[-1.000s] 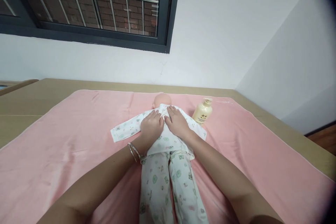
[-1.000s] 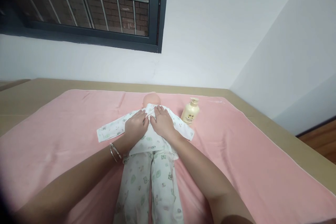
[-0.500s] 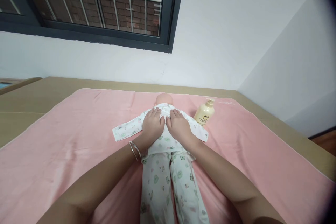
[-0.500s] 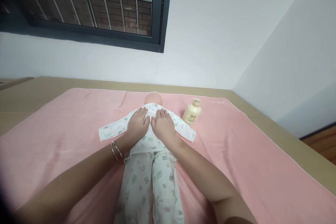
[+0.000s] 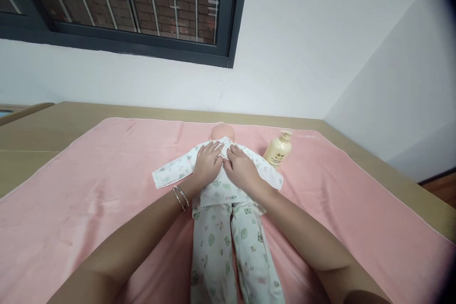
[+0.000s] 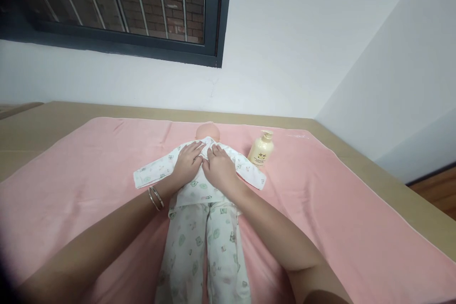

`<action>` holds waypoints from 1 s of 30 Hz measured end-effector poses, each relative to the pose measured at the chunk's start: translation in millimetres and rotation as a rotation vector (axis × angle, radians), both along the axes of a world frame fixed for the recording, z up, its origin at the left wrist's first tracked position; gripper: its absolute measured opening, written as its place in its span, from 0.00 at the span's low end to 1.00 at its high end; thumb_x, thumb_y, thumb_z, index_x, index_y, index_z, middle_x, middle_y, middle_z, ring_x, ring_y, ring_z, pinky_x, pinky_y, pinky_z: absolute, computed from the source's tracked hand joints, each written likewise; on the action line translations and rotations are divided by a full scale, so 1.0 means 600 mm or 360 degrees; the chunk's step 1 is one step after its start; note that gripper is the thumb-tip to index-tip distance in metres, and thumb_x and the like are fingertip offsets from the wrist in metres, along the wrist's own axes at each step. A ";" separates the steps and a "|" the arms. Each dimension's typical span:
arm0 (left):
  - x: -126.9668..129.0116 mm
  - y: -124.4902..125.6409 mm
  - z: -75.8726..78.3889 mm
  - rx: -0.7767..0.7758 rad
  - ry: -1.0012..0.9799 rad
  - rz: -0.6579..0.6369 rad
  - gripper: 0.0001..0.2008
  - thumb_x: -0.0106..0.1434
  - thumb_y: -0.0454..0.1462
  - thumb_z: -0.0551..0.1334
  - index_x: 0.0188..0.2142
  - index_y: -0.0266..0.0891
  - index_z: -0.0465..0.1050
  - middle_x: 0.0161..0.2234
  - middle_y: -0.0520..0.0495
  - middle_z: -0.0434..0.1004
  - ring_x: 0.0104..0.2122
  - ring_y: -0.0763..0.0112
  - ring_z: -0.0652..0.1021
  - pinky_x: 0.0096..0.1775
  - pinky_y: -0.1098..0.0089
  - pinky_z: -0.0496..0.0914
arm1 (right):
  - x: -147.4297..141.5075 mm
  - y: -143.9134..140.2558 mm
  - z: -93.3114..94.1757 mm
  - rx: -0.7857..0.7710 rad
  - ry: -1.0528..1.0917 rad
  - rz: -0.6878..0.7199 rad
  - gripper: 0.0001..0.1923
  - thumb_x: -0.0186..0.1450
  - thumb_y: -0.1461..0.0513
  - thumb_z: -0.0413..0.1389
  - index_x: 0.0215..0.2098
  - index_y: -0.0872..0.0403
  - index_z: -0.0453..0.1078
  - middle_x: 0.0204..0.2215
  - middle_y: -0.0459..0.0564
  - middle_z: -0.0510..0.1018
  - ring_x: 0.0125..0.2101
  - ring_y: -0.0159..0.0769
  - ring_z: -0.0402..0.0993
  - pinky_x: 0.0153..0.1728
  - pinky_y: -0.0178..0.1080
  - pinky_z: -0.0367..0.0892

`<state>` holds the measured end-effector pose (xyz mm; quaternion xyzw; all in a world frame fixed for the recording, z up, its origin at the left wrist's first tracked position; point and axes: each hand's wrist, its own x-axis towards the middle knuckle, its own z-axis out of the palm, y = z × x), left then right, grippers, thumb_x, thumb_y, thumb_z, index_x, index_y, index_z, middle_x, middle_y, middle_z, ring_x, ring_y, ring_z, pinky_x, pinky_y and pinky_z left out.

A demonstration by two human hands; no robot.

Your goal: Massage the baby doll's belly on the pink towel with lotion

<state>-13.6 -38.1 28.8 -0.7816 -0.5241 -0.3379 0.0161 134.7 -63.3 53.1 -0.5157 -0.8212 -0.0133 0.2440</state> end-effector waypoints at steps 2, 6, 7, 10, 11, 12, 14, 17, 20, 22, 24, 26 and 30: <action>0.001 -0.002 0.001 0.0059 -0.0019 -0.0021 0.21 0.63 0.33 0.51 0.53 0.40 0.71 0.57 0.44 0.70 0.59 0.60 0.68 0.61 0.51 0.60 | 0.006 0.015 -0.002 -0.0067 0.0078 0.0007 0.27 0.69 0.59 0.44 0.62 0.65 0.58 0.63 0.63 0.59 0.64 0.46 0.51 0.64 0.46 0.49; 0.008 -0.010 -0.005 0.0226 -0.0117 0.0052 0.16 0.63 0.34 0.54 0.45 0.39 0.77 0.52 0.44 0.76 0.55 0.61 0.73 0.60 0.55 0.64 | 0.012 0.037 -0.007 -0.0183 0.0158 -0.0006 0.30 0.70 0.54 0.43 0.64 0.66 0.54 0.64 0.64 0.55 0.65 0.49 0.48 0.64 0.48 0.46; 0.010 -0.012 -0.007 0.0270 -0.0134 0.0080 0.15 0.63 0.35 0.55 0.44 0.38 0.78 0.51 0.43 0.76 0.54 0.60 0.74 0.59 0.56 0.66 | 0.013 0.040 -0.008 -0.0200 0.0161 -0.0003 0.31 0.70 0.54 0.43 0.64 0.67 0.54 0.64 0.64 0.55 0.65 0.49 0.47 0.64 0.49 0.46; 0.014 -0.021 -0.009 0.0393 -0.0166 0.0145 0.13 0.63 0.35 0.56 0.41 0.38 0.79 0.48 0.42 0.78 0.52 0.60 0.76 0.56 0.57 0.70 | 0.013 0.039 -0.009 -0.0207 0.0152 -0.0011 0.31 0.70 0.55 0.43 0.65 0.67 0.53 0.65 0.63 0.54 0.66 0.50 0.45 0.64 0.49 0.44; 0.015 -0.023 -0.009 0.0422 -0.0172 0.0160 0.13 0.63 0.35 0.56 0.40 0.38 0.79 0.48 0.42 0.79 0.51 0.60 0.76 0.55 0.58 0.71 | 0.012 0.037 -0.009 -0.0199 0.0145 -0.0019 0.31 0.70 0.55 0.43 0.65 0.67 0.53 0.65 0.63 0.54 0.66 0.50 0.45 0.64 0.49 0.44; 0.015 -0.025 -0.009 0.0446 -0.0177 0.0175 0.12 0.63 0.35 0.56 0.39 0.38 0.79 0.47 0.42 0.79 0.50 0.60 0.77 0.54 0.58 0.71 | 0.011 0.035 -0.008 -0.0188 0.0136 -0.0027 0.31 0.70 0.55 0.43 0.65 0.67 0.53 0.64 0.63 0.54 0.65 0.51 0.46 0.64 0.49 0.45; 0.016 -0.027 -0.008 0.0479 -0.0179 0.0209 0.12 0.63 0.36 0.57 0.39 0.37 0.79 0.46 0.41 0.80 0.50 0.59 0.77 0.53 0.59 0.72 | 0.009 0.030 -0.005 -0.0156 0.0110 -0.0047 0.30 0.71 0.55 0.43 0.64 0.68 0.54 0.64 0.64 0.56 0.65 0.51 0.48 0.64 0.49 0.46; 0.016 -0.027 -0.009 0.0481 -0.0175 0.0256 0.12 0.62 0.36 0.57 0.40 0.36 0.78 0.46 0.40 0.80 0.50 0.57 0.77 0.53 0.58 0.72 | 0.004 0.020 -0.002 -0.0075 0.0038 -0.0090 0.28 0.71 0.57 0.43 0.62 0.68 0.57 0.61 0.65 0.60 0.63 0.50 0.52 0.63 0.49 0.48; 0.016 -0.026 -0.011 0.0434 -0.0206 0.0278 0.12 0.62 0.36 0.57 0.41 0.35 0.78 0.47 0.39 0.79 0.51 0.57 0.76 0.54 0.58 0.71 | -0.001 0.008 -0.002 0.0030 -0.0058 -0.0135 0.27 0.71 0.57 0.42 0.60 0.68 0.61 0.59 0.66 0.64 0.61 0.49 0.57 0.62 0.47 0.52; 0.016 -0.026 -0.011 0.0396 -0.0228 0.0279 0.13 0.62 0.36 0.57 0.42 0.34 0.77 0.48 0.38 0.78 0.51 0.57 0.76 0.55 0.58 0.70 | -0.004 -0.001 -0.003 0.0100 -0.0123 -0.0146 0.26 0.71 0.58 0.42 0.58 0.69 0.63 0.57 0.67 0.67 0.60 0.50 0.59 0.61 0.46 0.53; 0.016 -0.026 -0.011 0.0350 -0.0230 0.0280 0.14 0.62 0.37 0.57 0.43 0.33 0.77 0.48 0.37 0.78 0.52 0.57 0.76 0.56 0.58 0.69 | -0.007 -0.009 -0.004 0.0163 -0.0182 -0.0138 0.25 0.71 0.60 0.41 0.57 0.70 0.65 0.55 0.67 0.68 0.59 0.50 0.61 0.60 0.45 0.54; 0.015 -0.026 -0.009 0.0298 -0.0213 0.0285 0.15 0.62 0.37 0.56 0.45 0.33 0.76 0.50 0.37 0.77 0.53 0.56 0.75 0.57 0.58 0.68 | -0.009 -0.015 -0.005 0.0203 -0.0222 -0.0129 0.24 0.70 0.61 0.41 0.55 0.70 0.66 0.54 0.68 0.69 0.57 0.50 0.63 0.60 0.45 0.56; 0.014 -0.021 -0.010 0.0207 -0.0160 0.0301 0.18 0.62 0.37 0.55 0.48 0.31 0.74 0.52 0.37 0.74 0.56 0.54 0.72 0.59 0.55 0.64 | -0.009 -0.017 -0.004 0.0196 -0.0177 -0.0112 0.23 0.70 0.61 0.42 0.53 0.69 0.68 0.53 0.67 0.71 0.56 0.48 0.65 0.60 0.43 0.55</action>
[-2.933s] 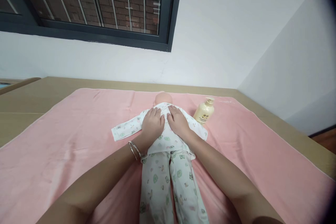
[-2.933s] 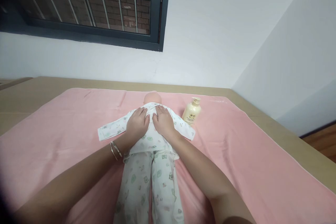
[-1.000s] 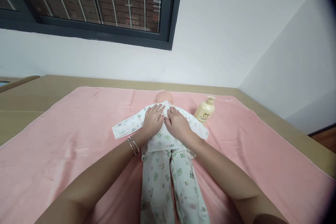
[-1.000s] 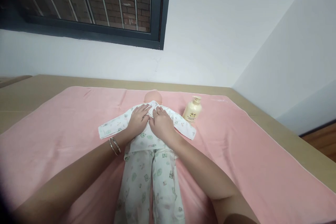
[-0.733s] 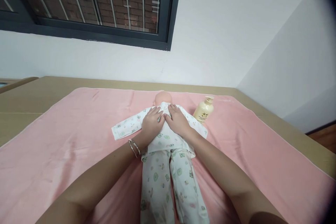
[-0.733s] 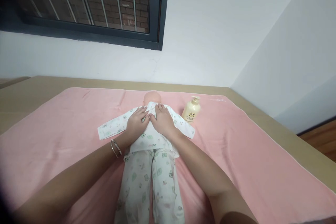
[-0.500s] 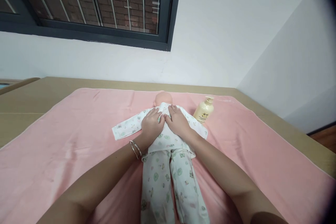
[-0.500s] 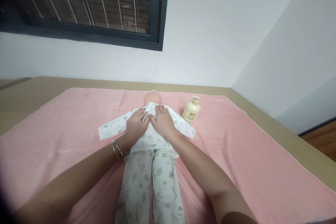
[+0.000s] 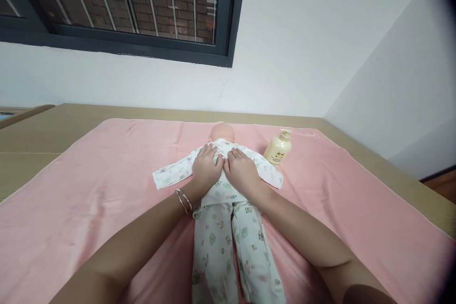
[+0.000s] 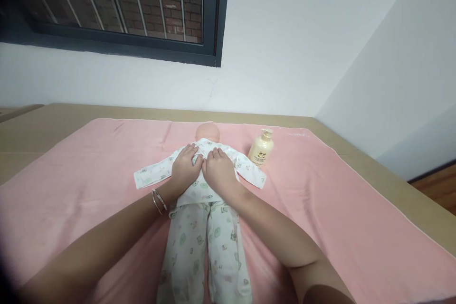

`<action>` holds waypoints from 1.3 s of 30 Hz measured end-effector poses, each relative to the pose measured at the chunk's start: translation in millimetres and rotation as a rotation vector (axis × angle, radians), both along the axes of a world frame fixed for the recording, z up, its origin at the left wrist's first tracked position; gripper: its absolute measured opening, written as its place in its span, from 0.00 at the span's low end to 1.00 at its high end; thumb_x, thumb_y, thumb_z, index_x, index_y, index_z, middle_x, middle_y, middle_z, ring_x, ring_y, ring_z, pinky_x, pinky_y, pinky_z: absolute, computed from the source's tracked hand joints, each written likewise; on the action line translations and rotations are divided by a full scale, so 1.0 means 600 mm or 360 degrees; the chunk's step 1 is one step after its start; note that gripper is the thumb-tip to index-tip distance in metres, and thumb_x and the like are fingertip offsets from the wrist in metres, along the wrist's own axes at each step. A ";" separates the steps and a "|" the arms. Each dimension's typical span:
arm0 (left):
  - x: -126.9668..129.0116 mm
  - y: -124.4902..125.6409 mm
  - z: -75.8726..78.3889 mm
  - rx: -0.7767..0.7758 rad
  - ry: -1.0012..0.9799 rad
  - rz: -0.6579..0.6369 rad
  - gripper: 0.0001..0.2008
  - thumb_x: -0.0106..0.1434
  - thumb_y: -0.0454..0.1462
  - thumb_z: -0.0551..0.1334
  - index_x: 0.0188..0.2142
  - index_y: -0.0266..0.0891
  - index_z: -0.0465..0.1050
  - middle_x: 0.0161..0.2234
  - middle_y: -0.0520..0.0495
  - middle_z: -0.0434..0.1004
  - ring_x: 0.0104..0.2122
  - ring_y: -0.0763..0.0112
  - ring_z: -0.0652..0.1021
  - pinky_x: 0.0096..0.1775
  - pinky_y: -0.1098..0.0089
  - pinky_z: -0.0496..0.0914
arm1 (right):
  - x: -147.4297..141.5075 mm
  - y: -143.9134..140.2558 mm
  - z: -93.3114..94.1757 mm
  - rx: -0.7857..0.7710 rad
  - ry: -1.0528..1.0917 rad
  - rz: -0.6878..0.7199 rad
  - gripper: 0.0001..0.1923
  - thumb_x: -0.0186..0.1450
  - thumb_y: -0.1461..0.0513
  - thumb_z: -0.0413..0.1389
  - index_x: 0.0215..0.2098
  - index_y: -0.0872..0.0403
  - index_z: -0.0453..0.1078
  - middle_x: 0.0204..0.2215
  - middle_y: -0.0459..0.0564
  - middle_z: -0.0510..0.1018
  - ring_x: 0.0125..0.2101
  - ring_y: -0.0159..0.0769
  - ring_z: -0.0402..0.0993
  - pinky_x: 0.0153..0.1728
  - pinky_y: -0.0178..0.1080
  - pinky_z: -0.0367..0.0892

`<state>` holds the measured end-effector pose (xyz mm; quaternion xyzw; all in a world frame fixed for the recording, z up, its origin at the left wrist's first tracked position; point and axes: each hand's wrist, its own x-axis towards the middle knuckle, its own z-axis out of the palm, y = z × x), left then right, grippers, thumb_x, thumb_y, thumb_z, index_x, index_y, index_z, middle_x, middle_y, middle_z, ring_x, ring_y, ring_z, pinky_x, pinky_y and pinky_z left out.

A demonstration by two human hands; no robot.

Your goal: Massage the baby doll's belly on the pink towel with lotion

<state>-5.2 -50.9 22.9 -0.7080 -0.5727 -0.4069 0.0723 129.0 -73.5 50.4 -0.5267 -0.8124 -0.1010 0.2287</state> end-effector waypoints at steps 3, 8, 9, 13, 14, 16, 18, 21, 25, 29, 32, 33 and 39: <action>-0.002 0.005 -0.003 -0.0036 0.0022 0.0001 0.19 0.64 0.38 0.54 0.50 0.30 0.72 0.54 0.36 0.73 0.57 0.53 0.70 0.60 0.54 0.63 | 0.003 0.004 0.003 -0.0101 0.0098 0.0031 0.23 0.69 0.61 0.44 0.54 0.68 0.67 0.55 0.65 0.69 0.59 0.47 0.61 0.62 0.43 0.53; -0.005 0.011 -0.003 -0.0079 0.0009 -0.0056 0.20 0.64 0.38 0.53 0.53 0.31 0.69 0.54 0.37 0.72 0.57 0.54 0.69 0.60 0.53 0.61 | 0.013 0.015 0.014 -0.0306 0.0225 0.0128 0.23 0.68 0.60 0.46 0.56 0.65 0.66 0.59 0.63 0.64 0.62 0.47 0.57 0.62 0.44 0.52; -0.005 0.011 -0.003 -0.0084 0.0001 -0.0062 0.20 0.64 0.38 0.53 0.53 0.31 0.69 0.54 0.37 0.72 0.57 0.54 0.69 0.61 0.53 0.61 | 0.015 0.018 0.014 -0.0314 0.0245 0.0136 0.23 0.68 0.60 0.46 0.56 0.65 0.65 0.60 0.63 0.64 0.62 0.46 0.56 0.62 0.44 0.52; -0.005 0.011 -0.001 -0.0099 -0.0016 -0.0080 0.21 0.64 0.38 0.53 0.53 0.30 0.69 0.55 0.37 0.72 0.57 0.54 0.69 0.61 0.53 0.61 | 0.017 0.032 0.004 -0.0281 0.0303 0.0119 0.27 0.68 0.57 0.45 0.61 0.66 0.60 0.61 0.62 0.61 0.63 0.47 0.53 0.63 0.47 0.49; -0.005 0.010 0.000 -0.0101 -0.0019 -0.0084 0.21 0.64 0.38 0.53 0.53 0.31 0.69 0.55 0.37 0.72 0.57 0.54 0.69 0.61 0.53 0.61 | 0.016 0.035 0.000 -0.0277 0.0312 0.0116 0.28 0.68 0.57 0.45 0.61 0.66 0.59 0.62 0.62 0.60 0.63 0.48 0.52 0.63 0.47 0.48; -0.005 0.010 0.001 -0.0101 -0.0026 -0.0089 0.20 0.64 0.38 0.53 0.53 0.32 0.69 0.54 0.37 0.72 0.57 0.54 0.69 0.61 0.53 0.61 | 0.015 0.037 -0.006 -0.0271 0.0327 0.0114 0.28 0.68 0.57 0.45 0.62 0.66 0.58 0.62 0.62 0.60 0.64 0.47 0.51 0.64 0.48 0.47; -0.005 0.010 0.001 -0.0106 -0.0032 -0.0093 0.20 0.64 0.38 0.53 0.53 0.32 0.69 0.54 0.38 0.72 0.57 0.55 0.69 0.61 0.53 0.61 | 0.014 0.037 -0.009 -0.0257 0.0335 0.0114 0.28 0.68 0.58 0.44 0.62 0.66 0.58 0.62 0.62 0.59 0.64 0.47 0.51 0.64 0.49 0.46; -0.006 0.013 0.000 -0.0128 -0.0035 -0.0085 0.21 0.64 0.38 0.53 0.53 0.32 0.69 0.55 0.38 0.72 0.57 0.55 0.69 0.61 0.54 0.61 | 0.013 0.035 -0.010 -0.0246 0.0343 0.0110 0.28 0.68 0.58 0.44 0.62 0.65 0.58 0.62 0.62 0.60 0.64 0.46 0.51 0.64 0.49 0.46; -0.009 0.017 -0.002 -0.0140 0.0036 -0.0126 0.21 0.64 0.38 0.52 0.54 0.33 0.67 0.55 0.38 0.71 0.57 0.55 0.68 0.60 0.52 0.60 | 0.012 0.034 -0.012 -0.0239 0.0322 0.0098 0.28 0.68 0.58 0.44 0.62 0.66 0.58 0.62 0.62 0.59 0.64 0.46 0.51 0.64 0.50 0.46; -0.011 0.018 0.000 -0.0111 0.0109 -0.0205 0.20 0.66 0.38 0.50 0.55 0.33 0.67 0.57 0.39 0.70 0.58 0.54 0.67 0.61 0.51 0.59 | 0.012 0.033 -0.013 -0.0207 0.0290 0.0059 0.29 0.68 0.57 0.44 0.62 0.66 0.58 0.62 0.64 0.60 0.63 0.49 0.51 0.63 0.51 0.47; -0.011 0.018 0.005 -0.0024 0.0118 -0.0324 0.17 0.66 0.35 0.50 0.51 0.34 0.70 0.54 0.39 0.72 0.56 0.58 0.69 0.60 0.53 0.62 | 0.013 0.032 -0.012 -0.0171 0.0293 0.0068 0.28 0.68 0.58 0.44 0.62 0.66 0.59 0.61 0.64 0.61 0.63 0.49 0.53 0.63 0.50 0.48; -0.010 0.018 0.006 0.0011 0.0115 -0.0370 0.16 0.65 0.34 0.50 0.49 0.36 0.71 0.52 0.40 0.73 0.55 0.59 0.70 0.59 0.54 0.63 | 0.013 0.032 -0.011 -0.0161 0.0295 0.0075 0.28 0.68 0.58 0.44 0.61 0.66 0.59 0.61 0.63 0.62 0.62 0.48 0.53 0.62 0.49 0.48; -0.007 0.011 0.011 0.0178 0.0104 -0.0380 0.11 0.64 0.31 0.52 0.40 0.38 0.72 0.45 0.41 0.76 0.49 0.60 0.73 0.54 0.57 0.68 | 0.015 0.032 -0.009 -0.0160 0.0313 0.0109 0.27 0.67 0.59 0.45 0.61 0.65 0.59 0.61 0.63 0.62 0.62 0.47 0.54 0.62 0.48 0.48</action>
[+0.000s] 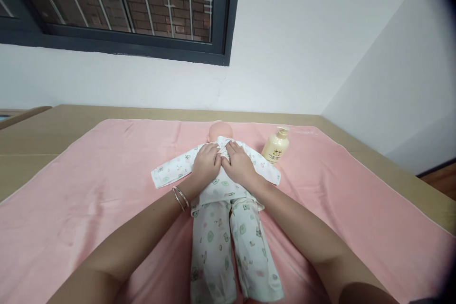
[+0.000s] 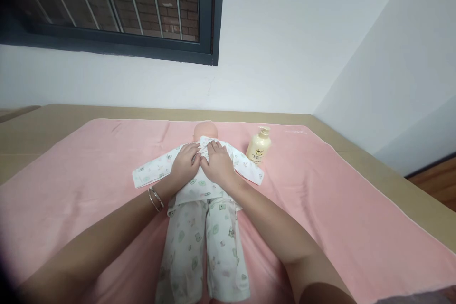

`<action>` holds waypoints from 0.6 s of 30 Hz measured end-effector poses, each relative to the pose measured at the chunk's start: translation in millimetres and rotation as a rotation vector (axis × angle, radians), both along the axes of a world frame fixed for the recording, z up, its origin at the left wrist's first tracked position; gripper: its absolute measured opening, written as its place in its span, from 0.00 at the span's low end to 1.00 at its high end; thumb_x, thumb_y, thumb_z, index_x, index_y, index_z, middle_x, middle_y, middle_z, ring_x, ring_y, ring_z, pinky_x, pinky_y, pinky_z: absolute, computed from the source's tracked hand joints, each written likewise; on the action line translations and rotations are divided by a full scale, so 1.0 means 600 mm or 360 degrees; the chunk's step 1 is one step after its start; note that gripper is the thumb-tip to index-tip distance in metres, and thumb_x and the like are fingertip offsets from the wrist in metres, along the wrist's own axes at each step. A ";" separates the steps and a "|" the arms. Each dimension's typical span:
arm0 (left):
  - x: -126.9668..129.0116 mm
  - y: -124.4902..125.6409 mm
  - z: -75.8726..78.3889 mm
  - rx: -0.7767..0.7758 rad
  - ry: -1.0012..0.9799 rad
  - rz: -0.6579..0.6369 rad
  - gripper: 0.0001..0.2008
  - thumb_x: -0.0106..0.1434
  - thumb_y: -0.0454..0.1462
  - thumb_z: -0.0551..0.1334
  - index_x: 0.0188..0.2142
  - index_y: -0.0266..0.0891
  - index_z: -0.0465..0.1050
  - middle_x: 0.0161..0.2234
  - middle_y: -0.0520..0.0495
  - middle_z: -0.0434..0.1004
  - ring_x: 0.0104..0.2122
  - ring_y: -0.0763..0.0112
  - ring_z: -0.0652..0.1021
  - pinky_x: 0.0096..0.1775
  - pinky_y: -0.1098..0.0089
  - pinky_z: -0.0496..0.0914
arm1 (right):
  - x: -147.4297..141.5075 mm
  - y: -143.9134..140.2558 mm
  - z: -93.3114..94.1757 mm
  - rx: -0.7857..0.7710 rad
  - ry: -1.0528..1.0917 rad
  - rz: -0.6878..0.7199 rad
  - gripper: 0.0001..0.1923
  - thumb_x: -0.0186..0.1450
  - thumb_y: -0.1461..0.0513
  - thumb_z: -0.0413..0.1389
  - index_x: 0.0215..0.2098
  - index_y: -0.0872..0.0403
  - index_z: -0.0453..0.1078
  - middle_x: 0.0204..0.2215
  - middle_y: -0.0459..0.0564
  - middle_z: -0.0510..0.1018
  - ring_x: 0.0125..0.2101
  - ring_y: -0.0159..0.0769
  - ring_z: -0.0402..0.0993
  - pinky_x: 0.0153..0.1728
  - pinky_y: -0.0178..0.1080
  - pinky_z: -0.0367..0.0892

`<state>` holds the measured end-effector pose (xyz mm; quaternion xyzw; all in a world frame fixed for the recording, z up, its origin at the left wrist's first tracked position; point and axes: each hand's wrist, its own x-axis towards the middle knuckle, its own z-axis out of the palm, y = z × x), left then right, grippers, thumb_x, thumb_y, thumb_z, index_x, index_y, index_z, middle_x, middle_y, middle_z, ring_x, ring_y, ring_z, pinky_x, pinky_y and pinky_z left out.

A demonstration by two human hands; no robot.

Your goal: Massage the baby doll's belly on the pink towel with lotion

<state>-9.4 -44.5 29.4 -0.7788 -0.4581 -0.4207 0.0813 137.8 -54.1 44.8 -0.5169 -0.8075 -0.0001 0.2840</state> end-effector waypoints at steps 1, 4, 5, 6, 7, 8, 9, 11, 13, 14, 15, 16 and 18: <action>0.001 -0.002 0.000 0.0021 0.0012 0.0019 0.11 0.64 0.32 0.52 0.39 0.38 0.72 0.44 0.41 0.76 0.48 0.60 0.73 0.53 0.58 0.68 | 0.002 0.002 0.000 -0.0010 0.0011 0.0012 0.27 0.67 0.59 0.45 0.61 0.65 0.59 0.61 0.62 0.61 0.63 0.47 0.53 0.63 0.48 0.48; 0.003 -0.010 0.000 0.0052 0.0075 0.0091 0.10 0.65 0.33 0.51 0.38 0.37 0.71 0.41 0.40 0.76 0.45 0.59 0.73 0.49 0.59 0.69 | 0.009 0.014 -0.001 -0.0093 0.0048 0.0089 0.29 0.68 0.57 0.45 0.63 0.65 0.56 0.63 0.61 0.58 0.64 0.47 0.50 0.63 0.49 0.46; 0.004 -0.013 0.001 0.0044 0.0096 0.0128 0.10 0.66 0.34 0.51 0.37 0.37 0.71 0.39 0.40 0.76 0.43 0.58 0.73 0.48 0.58 0.70 | 0.013 0.019 -0.002 -0.0128 0.0061 0.0124 0.30 0.68 0.56 0.45 0.64 0.64 0.55 0.64 0.61 0.57 0.64 0.46 0.49 0.64 0.49 0.45; 0.004 -0.015 0.001 0.0030 0.0111 0.0167 0.10 0.66 0.34 0.51 0.37 0.37 0.71 0.38 0.41 0.76 0.42 0.58 0.73 0.46 0.58 0.70 | 0.016 0.024 -0.003 -0.0156 0.0074 0.0154 0.31 0.68 0.55 0.46 0.64 0.64 0.54 0.64 0.60 0.56 0.65 0.46 0.48 0.64 0.49 0.45; 0.005 -0.017 0.001 0.0013 0.0122 0.0201 0.10 0.66 0.35 0.51 0.36 0.37 0.70 0.37 0.41 0.76 0.41 0.57 0.73 0.45 0.58 0.70 | 0.018 0.029 -0.004 -0.0173 0.0086 0.0176 0.31 0.68 0.55 0.45 0.64 0.64 0.54 0.64 0.60 0.56 0.65 0.45 0.48 0.64 0.49 0.44; 0.006 -0.018 0.001 0.0001 0.0125 0.0226 0.10 0.67 0.35 0.51 0.36 0.37 0.70 0.36 0.41 0.75 0.41 0.57 0.73 0.44 0.58 0.70 | 0.021 0.032 -0.005 -0.0176 0.0094 0.0186 0.31 0.68 0.55 0.45 0.65 0.64 0.54 0.64 0.60 0.56 0.65 0.45 0.48 0.64 0.49 0.44; 0.006 -0.019 0.001 -0.0005 0.0124 0.0242 0.10 0.67 0.36 0.51 0.37 0.37 0.70 0.36 0.41 0.75 0.41 0.57 0.73 0.44 0.58 0.70 | 0.022 0.035 -0.006 -0.0170 0.0097 0.0187 0.31 0.69 0.55 0.45 0.65 0.64 0.54 0.64 0.60 0.55 0.65 0.44 0.47 0.64 0.49 0.43; 0.006 -0.019 0.001 -0.0005 0.0110 0.0265 0.11 0.67 0.36 0.51 0.38 0.37 0.71 0.38 0.40 0.76 0.43 0.57 0.73 0.46 0.57 0.69 | 0.022 0.034 -0.006 -0.0155 0.0084 0.0176 0.30 0.69 0.56 0.45 0.65 0.64 0.53 0.65 0.61 0.55 0.65 0.44 0.47 0.65 0.50 0.43; 0.006 -0.019 0.001 -0.0017 0.0106 0.0293 0.11 0.67 0.37 0.51 0.39 0.38 0.71 0.41 0.40 0.76 0.45 0.57 0.73 0.48 0.57 0.69 | 0.019 0.027 -0.003 -0.0140 0.0053 0.0157 0.29 0.69 0.56 0.44 0.64 0.63 0.54 0.64 0.61 0.56 0.65 0.44 0.48 0.64 0.50 0.44; 0.006 -0.018 0.002 -0.0031 0.0113 0.0305 0.11 0.67 0.37 0.51 0.40 0.38 0.71 0.43 0.40 0.76 0.47 0.56 0.73 0.49 0.57 0.69 | 0.016 0.021 -0.001 -0.0125 0.0034 0.0135 0.28 0.69 0.57 0.45 0.64 0.63 0.56 0.64 0.61 0.57 0.65 0.45 0.50 0.64 0.50 0.46; 0.006 -0.017 0.003 -0.0050 0.0126 0.0316 0.11 0.67 0.37 0.51 0.41 0.38 0.72 0.45 0.40 0.76 0.48 0.56 0.73 0.50 0.56 0.68 | 0.012 0.014 0.001 -0.0105 0.0015 0.0098 0.27 0.69 0.57 0.44 0.63 0.63 0.58 0.63 0.61 0.59 0.64 0.45 0.52 0.63 0.49 0.48; 0.005 -0.017 0.003 -0.0071 0.0142 0.0323 0.12 0.67 0.38 0.52 0.42 0.38 0.72 0.46 0.40 0.76 0.49 0.56 0.73 0.50 0.56 0.68 | 0.008 0.006 0.003 -0.0081 -0.0005 0.0048 0.26 0.69 0.58 0.44 0.62 0.63 0.60 0.61 0.61 0.62 0.63 0.45 0.54 0.62 0.48 0.51; 0.005 -0.015 0.005 -0.0120 0.0176 0.0327 0.13 0.66 0.38 0.52 0.44 0.37 0.72 0.48 0.40 0.75 0.50 0.55 0.72 0.51 0.55 0.68 | -0.001 -0.010 0.006 -0.0031 -0.0052 -0.0054 0.24 0.69 0.59 0.43 0.59 0.63 0.64 0.58 0.62 0.66 0.61 0.46 0.58 0.60 0.45 0.55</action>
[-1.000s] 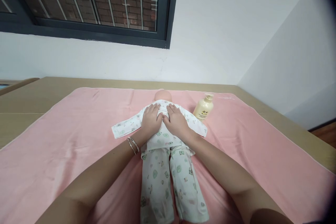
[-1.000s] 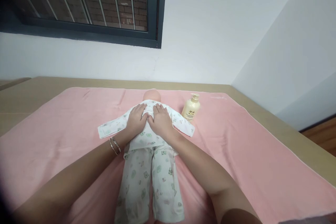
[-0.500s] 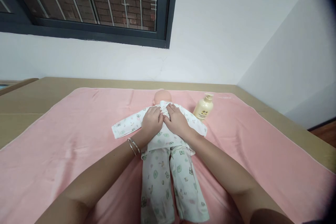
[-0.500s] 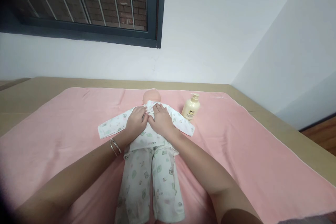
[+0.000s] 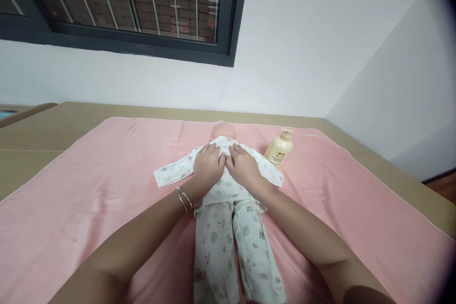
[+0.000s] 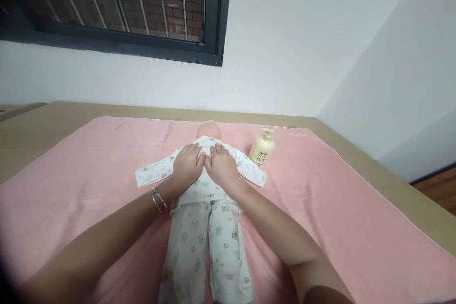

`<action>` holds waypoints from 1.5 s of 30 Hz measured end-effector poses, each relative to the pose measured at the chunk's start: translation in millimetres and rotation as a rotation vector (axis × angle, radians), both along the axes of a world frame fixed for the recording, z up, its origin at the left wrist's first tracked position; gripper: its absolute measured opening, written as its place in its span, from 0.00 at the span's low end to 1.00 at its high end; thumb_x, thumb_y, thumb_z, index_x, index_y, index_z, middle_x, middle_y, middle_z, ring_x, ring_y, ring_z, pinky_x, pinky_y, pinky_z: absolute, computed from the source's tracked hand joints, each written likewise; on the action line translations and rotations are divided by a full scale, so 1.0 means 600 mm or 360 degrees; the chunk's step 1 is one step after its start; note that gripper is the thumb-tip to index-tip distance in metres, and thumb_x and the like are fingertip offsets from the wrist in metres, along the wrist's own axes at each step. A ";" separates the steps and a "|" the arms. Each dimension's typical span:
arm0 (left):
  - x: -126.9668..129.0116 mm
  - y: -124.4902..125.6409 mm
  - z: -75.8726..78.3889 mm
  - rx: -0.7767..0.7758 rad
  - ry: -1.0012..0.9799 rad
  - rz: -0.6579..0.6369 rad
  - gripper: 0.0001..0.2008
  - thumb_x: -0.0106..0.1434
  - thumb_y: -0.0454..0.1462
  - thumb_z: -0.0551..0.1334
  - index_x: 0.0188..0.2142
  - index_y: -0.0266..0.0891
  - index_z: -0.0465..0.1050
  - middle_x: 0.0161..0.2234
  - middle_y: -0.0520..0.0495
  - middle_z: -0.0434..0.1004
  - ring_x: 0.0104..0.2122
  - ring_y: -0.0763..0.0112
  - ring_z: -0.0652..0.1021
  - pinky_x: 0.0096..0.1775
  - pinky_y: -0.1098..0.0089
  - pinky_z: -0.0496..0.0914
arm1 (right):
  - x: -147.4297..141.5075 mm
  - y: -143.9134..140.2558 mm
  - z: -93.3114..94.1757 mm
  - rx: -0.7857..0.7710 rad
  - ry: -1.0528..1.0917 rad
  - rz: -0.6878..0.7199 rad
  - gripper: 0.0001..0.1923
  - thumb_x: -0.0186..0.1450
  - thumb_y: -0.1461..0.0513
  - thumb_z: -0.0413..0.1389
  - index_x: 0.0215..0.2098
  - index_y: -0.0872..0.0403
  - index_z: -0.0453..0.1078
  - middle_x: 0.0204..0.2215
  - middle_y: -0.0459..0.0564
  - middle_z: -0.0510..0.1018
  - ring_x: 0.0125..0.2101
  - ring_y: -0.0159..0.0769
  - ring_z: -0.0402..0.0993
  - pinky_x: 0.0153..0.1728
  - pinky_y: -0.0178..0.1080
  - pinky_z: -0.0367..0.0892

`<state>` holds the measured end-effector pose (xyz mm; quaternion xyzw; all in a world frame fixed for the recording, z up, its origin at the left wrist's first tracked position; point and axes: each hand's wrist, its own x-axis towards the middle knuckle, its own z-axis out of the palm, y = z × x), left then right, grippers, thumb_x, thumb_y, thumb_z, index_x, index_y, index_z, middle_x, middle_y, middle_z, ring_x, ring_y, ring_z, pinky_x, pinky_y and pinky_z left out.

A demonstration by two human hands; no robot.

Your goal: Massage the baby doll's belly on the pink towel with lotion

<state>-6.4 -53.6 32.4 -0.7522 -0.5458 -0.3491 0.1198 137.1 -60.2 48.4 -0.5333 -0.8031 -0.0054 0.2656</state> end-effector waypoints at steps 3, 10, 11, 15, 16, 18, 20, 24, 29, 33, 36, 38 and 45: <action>-0.001 0.003 0.001 -0.0064 0.0005 -0.0001 0.15 0.66 0.39 0.52 0.47 0.36 0.71 0.50 0.39 0.74 0.51 0.54 0.72 0.52 0.54 0.67 | -0.009 -0.018 0.002 0.0059 -0.0080 -0.0061 0.22 0.70 0.60 0.41 0.55 0.61 0.68 0.55 0.61 0.70 0.59 0.45 0.61 0.58 0.45 0.59; -0.001 0.009 -0.005 -0.0125 -0.0014 0.0003 0.20 0.67 0.40 0.51 0.53 0.32 0.67 0.54 0.35 0.71 0.55 0.51 0.70 0.56 0.52 0.63 | -0.010 -0.025 0.003 0.0116 -0.0100 -0.0097 0.17 0.69 0.60 0.43 0.46 0.54 0.72 0.53 0.54 0.72 0.56 0.44 0.65 0.52 0.44 0.64; -0.001 0.010 -0.007 -0.0127 -0.0025 0.0001 0.20 0.66 0.40 0.51 0.53 0.31 0.67 0.54 0.35 0.71 0.55 0.51 0.69 0.57 0.52 0.63 | -0.009 -0.022 0.003 0.0112 -0.0084 -0.0094 0.17 0.69 0.60 0.44 0.46 0.54 0.72 0.54 0.54 0.72 0.57 0.45 0.64 0.52 0.44 0.64; -0.001 0.010 -0.009 -0.0111 -0.0093 -0.0016 0.18 0.65 0.39 0.52 0.51 0.33 0.67 0.53 0.36 0.72 0.55 0.52 0.70 0.57 0.52 0.63 | 0.002 -0.002 -0.002 0.0044 0.0042 -0.0004 0.21 0.69 0.59 0.43 0.56 0.54 0.67 0.58 0.54 0.67 0.61 0.43 0.59 0.58 0.46 0.59; -0.001 0.010 -0.008 -0.0104 -0.0102 -0.0018 0.17 0.65 0.39 0.52 0.51 0.34 0.68 0.52 0.36 0.72 0.54 0.52 0.70 0.56 0.52 0.64 | 0.005 0.006 -0.004 0.0018 0.0086 0.0042 0.22 0.70 0.58 0.43 0.58 0.56 0.65 0.60 0.54 0.65 0.62 0.42 0.57 0.60 0.45 0.56; -0.001 0.009 -0.007 -0.0092 -0.0109 -0.0018 0.16 0.65 0.39 0.53 0.49 0.34 0.68 0.50 0.36 0.73 0.53 0.52 0.71 0.55 0.52 0.65 | 0.009 0.020 -0.009 -0.0028 0.0166 0.0130 0.25 0.70 0.58 0.42 0.61 0.59 0.61 0.62 0.55 0.62 0.63 0.40 0.53 0.63 0.45 0.50; 0.000 0.008 -0.005 -0.0086 -0.0118 -0.0012 0.15 0.64 0.39 0.53 0.48 0.34 0.68 0.48 0.36 0.74 0.51 0.52 0.72 0.54 0.53 0.65 | 0.012 0.029 -0.013 -0.0048 0.0216 0.0168 0.26 0.70 0.58 0.42 0.62 0.60 0.60 0.62 0.55 0.61 0.64 0.40 0.52 0.65 0.46 0.47; 0.000 0.007 -0.005 -0.0084 -0.0159 -0.0007 0.15 0.64 0.39 0.54 0.48 0.34 0.68 0.47 0.36 0.75 0.50 0.52 0.73 0.54 0.52 0.66 | 0.011 0.032 -0.021 -0.0040 0.0243 0.0166 0.26 0.70 0.58 0.43 0.63 0.60 0.59 0.63 0.56 0.60 0.64 0.39 0.52 0.65 0.47 0.45; -0.002 0.011 -0.014 -0.0085 -0.0237 -0.0029 0.17 0.64 0.40 0.54 0.49 0.33 0.68 0.51 0.36 0.73 0.54 0.52 0.70 0.58 0.52 0.63 | 0.012 0.031 -0.014 -0.0068 0.0270 0.0179 0.26 0.69 0.58 0.43 0.62 0.61 0.60 0.63 0.58 0.60 0.64 0.41 0.51 0.65 0.47 0.44; -0.004 0.012 -0.019 -0.0096 -0.0339 -0.0077 0.18 0.65 0.39 0.52 0.52 0.34 0.67 0.53 0.38 0.72 0.56 0.54 0.69 0.59 0.52 0.61 | 0.015 0.020 0.014 -0.0146 0.0362 0.0145 0.27 0.67 0.59 0.46 0.62 0.61 0.60 0.64 0.58 0.57 0.65 0.42 0.51 0.64 0.45 0.49; -0.005 0.010 -0.020 -0.0061 -0.0411 -0.0093 0.20 0.66 0.38 0.51 0.55 0.33 0.63 0.55 0.36 0.70 0.58 0.55 0.67 0.60 0.52 0.60 | 0.012 0.007 0.028 0.0035 0.0374 0.0117 0.27 0.68 0.60 0.45 0.64 0.60 0.57 0.66 0.57 0.51 0.66 0.41 0.45 0.65 0.46 0.47; -0.005 0.008 -0.021 -0.0013 -0.0437 -0.0104 0.21 0.66 0.38 0.50 0.57 0.31 0.62 0.56 0.35 0.68 0.60 0.55 0.65 0.61 0.52 0.59 | 0.007 0.002 0.025 0.0074 0.0277 0.0147 0.27 0.68 0.59 0.45 0.63 0.60 0.58 0.66 0.57 0.52 0.66 0.43 0.44 0.65 0.49 0.44; -0.006 0.013 -0.027 0.0014 -0.0521 -0.0153 0.21 0.67 0.39 0.49 0.57 0.31 0.62 0.56 0.33 0.68 0.60 0.54 0.65 0.60 0.51 0.60 | 0.006 0.006 0.018 -0.0022 0.0170 0.0268 0.24 0.69 0.58 0.45 0.60 0.58 0.63 0.63 0.58 0.59 0.64 0.44 0.51 0.63 0.49 0.48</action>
